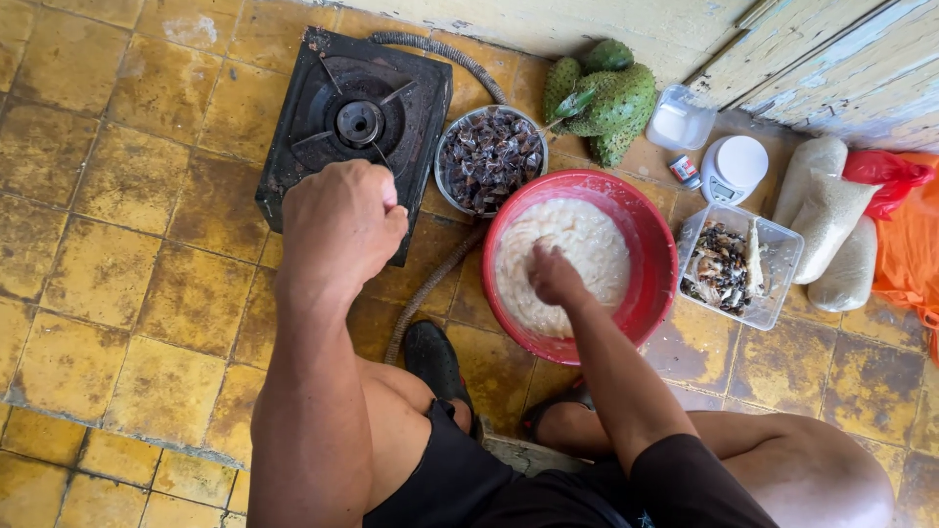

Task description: Mixing and kneading a white dough-like substance in a red bowl by hand on the floor.

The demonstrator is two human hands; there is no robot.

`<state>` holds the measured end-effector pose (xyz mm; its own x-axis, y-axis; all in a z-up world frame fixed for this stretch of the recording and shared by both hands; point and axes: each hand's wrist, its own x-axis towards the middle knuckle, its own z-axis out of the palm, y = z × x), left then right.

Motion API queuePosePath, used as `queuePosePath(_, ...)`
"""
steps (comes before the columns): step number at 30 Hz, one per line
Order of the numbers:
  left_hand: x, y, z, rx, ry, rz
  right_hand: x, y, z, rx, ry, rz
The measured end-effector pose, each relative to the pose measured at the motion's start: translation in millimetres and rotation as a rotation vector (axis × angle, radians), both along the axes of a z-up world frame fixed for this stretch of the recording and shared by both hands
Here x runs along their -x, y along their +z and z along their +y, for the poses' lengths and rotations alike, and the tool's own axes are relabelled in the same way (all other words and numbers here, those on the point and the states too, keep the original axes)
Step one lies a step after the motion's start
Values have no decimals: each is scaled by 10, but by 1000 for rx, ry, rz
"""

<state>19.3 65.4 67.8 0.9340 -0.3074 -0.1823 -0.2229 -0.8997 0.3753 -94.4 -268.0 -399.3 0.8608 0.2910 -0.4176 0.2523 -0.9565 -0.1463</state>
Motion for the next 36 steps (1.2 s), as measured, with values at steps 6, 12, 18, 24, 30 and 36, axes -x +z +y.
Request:
queuePosePath(6,-101,-74,-37,11,-7,9,332,160,275,43,-192,-28)
queuePosePath(12,-146,-106,27,10,-32,13,295,64,-119,211,-143,-366)
queuePosePath(18,-93,-26,46,4,-19,22,-317,432,-426,133,-341,-340)
queuePosePath(24,-68,-20,108,-4,-10,21,76,-293,-44,355,593,-376)
queuePosePath(30,-25,36,200,-11,-25,9,108,827,531,47,-494,227)
queuePosePath(36,23,4,160,25,-10,2,-366,651,256,-270,-537,-55)
